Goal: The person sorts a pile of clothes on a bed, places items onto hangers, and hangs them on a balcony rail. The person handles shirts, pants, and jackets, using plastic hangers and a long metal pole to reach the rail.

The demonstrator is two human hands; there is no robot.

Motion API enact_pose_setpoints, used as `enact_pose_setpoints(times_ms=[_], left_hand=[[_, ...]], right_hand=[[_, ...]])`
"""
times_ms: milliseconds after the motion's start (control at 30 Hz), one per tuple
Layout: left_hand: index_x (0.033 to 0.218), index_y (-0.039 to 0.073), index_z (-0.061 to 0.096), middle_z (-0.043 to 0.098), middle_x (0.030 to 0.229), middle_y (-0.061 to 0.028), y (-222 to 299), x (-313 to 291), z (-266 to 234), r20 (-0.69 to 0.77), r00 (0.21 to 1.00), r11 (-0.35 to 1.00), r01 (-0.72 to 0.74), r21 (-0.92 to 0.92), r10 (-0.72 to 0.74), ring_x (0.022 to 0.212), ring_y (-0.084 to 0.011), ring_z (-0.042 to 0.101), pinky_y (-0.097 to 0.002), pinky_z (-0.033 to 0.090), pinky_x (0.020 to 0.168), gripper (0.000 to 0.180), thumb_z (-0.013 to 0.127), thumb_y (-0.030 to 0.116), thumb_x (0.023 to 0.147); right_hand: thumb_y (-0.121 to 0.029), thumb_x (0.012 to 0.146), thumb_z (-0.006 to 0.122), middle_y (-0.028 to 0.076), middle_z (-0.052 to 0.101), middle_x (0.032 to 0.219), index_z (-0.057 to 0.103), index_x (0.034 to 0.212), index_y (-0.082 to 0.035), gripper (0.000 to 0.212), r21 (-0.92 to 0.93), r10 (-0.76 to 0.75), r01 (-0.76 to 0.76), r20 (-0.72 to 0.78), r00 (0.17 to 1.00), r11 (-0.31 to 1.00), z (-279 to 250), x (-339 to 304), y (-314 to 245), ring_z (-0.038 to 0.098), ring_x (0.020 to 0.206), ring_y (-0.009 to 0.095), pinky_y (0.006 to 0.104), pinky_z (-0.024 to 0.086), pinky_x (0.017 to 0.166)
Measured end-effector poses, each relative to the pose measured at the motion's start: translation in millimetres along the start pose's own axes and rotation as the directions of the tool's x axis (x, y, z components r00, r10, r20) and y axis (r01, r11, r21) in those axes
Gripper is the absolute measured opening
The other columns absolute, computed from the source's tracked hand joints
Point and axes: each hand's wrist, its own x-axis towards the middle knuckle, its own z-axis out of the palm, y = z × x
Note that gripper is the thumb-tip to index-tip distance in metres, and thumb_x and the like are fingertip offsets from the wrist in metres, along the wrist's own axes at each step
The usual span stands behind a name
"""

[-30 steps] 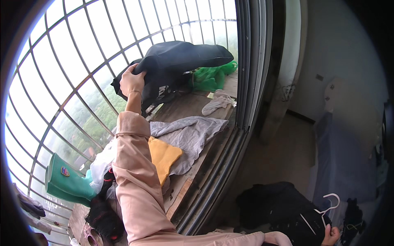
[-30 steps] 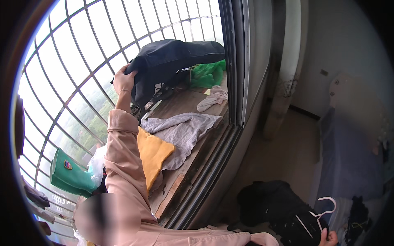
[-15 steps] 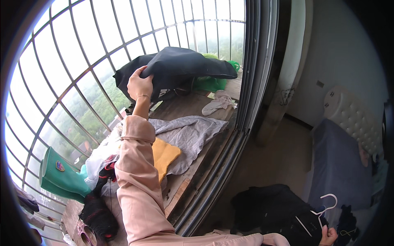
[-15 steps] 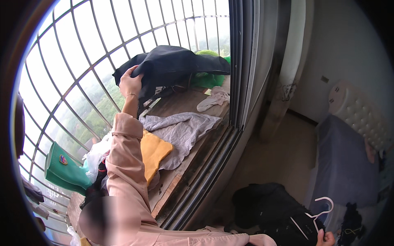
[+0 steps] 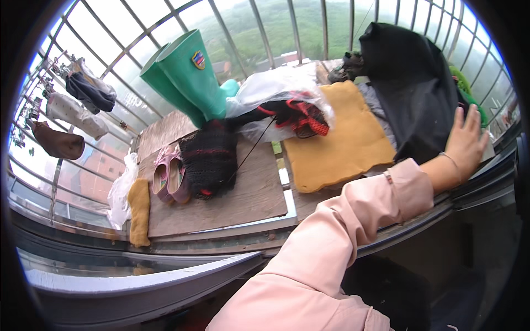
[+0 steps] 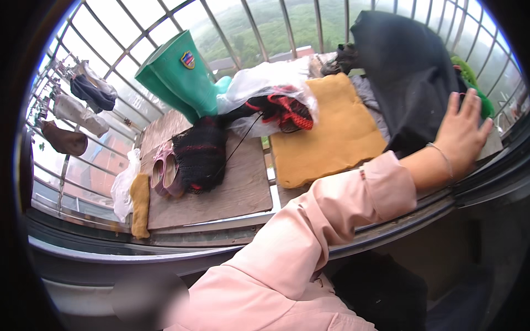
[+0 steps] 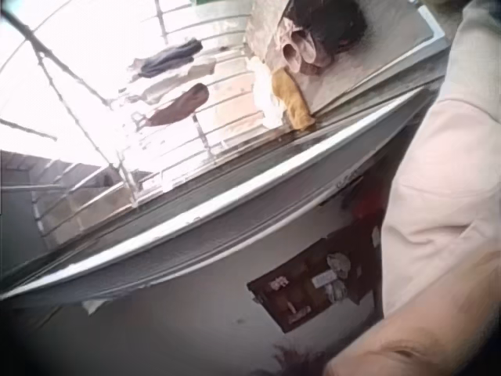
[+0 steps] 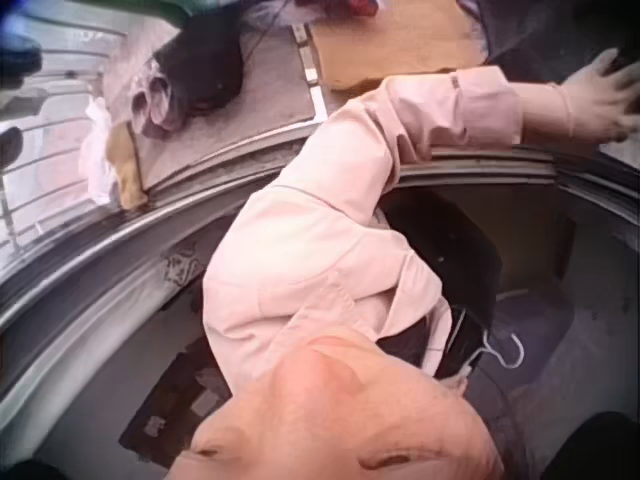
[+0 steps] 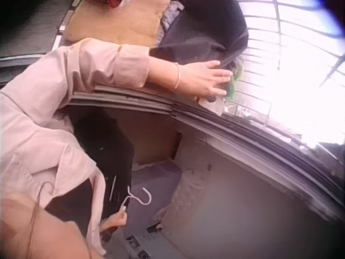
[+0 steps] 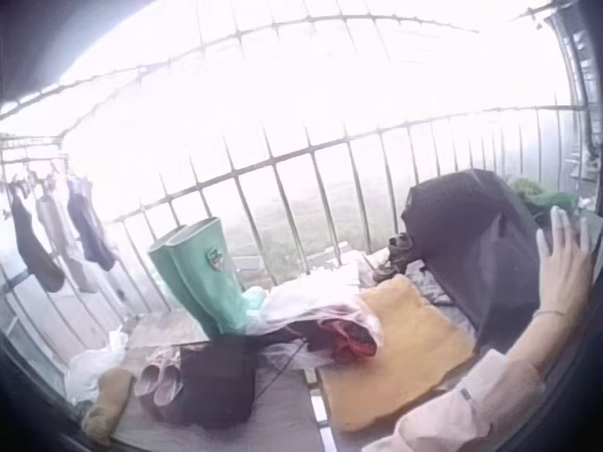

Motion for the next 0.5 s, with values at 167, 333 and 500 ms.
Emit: enact_pose_setpoints(times_ms=[167, 333, 500], left_hand=[[0.118, 0.010, 0.046, 0.039, 0.121, -0.0248, 26.1, -18.1, 54.8, -0.003, 0.999, 0.985, 0.037, -0.170, -0.038, 0.120, -0.0402, 0.027, -0.0613, 0.018, 0.095, 0.073, 0.072, 0.035, 0.054], [0.112, 0.010, 0.051, 0.044, 0.114, -0.0224, 33.5, -33.1, 70.0, 0.092, 0.996, 0.975, 0.021, -0.223, -0.001, 0.115, -0.0390, 0.032, -0.0607, 0.020, 0.094, 0.061, 0.068, 0.034, 0.059], [0.106, 0.009, 0.055, 0.050, 0.107, -0.0199, 61.8, -48.6, 59.1, 0.327, 0.931, 0.956, -0.066, -0.287, 0.162, 0.111, -0.0378, 0.037, -0.0601, 0.023, 0.094, 0.050, 0.064, 0.034, 0.063]], right_hand=[[-0.030, 0.081, 0.060, 0.011, 0.044, 0.044, 0.053, 0.057, 0.005, 0.042, -0.225, 0.117, -0.077, 0.170, 0.979, 0.971, 17.6, 30.4, -41.7, 0.031, 0.044, 0.018, 0.0358, 0.032, 0.045], [-0.034, 0.083, 0.056, 0.015, 0.050, 0.050, 0.060, 0.066, 0.004, 0.041, -0.252, 0.133, -0.090, 0.156, 0.979, 0.963, 30.8, 50.9, -93.0, 0.035, 0.047, 0.022, 0.0383, 0.034, 0.050], [-0.031, 0.082, 0.057, 0.014, 0.052, 0.055, 0.060, 0.071, 0.003, 0.036, -0.210, 0.049, -0.025, 0.111, 0.993, 0.977, 28.8, 51.3, -42.0, 0.038, 0.050, 0.021, 0.0357, 0.036, 0.051]])
